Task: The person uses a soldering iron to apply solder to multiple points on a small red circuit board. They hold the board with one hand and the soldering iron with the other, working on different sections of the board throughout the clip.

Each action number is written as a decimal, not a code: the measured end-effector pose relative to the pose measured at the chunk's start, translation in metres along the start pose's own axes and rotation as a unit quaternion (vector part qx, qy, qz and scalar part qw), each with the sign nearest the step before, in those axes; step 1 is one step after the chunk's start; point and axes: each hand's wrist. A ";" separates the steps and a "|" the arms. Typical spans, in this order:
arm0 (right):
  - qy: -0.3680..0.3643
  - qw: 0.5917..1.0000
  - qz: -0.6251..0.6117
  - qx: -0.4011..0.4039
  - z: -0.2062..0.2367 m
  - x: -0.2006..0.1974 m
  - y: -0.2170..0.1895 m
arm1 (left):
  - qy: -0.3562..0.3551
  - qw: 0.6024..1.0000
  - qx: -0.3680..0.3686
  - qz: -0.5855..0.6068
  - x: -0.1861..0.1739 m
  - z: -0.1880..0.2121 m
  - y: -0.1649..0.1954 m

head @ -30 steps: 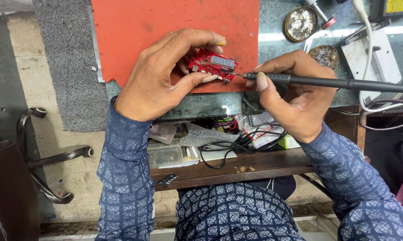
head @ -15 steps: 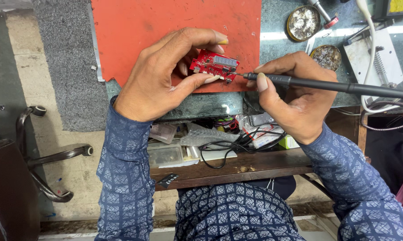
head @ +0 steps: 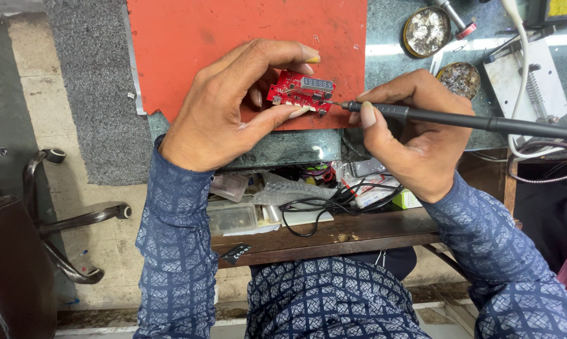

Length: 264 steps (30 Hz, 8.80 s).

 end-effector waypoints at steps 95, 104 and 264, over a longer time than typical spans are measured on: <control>0.013 0.995 0.073 -0.061 -0.003 -0.001 -0.007 | 0.016 0.999 -0.019 -0.037 0.004 -0.005 0.004; 0.013 0.996 0.071 -0.059 -0.003 -0.002 -0.005 | 0.016 0.999 -0.011 -0.033 0.005 -0.005 0.002; 0.024 0.982 0.122 -0.141 0.025 -0.020 0.001 | 0.025 0.999 0.000 -0.048 0.009 -0.005 0.000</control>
Point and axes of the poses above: each hand's wrist, its own z-axis away from the middle knuckle, its own x-axis out of the palm, y = z × x, and after that the axes turned 1 degree about -y, right-handed
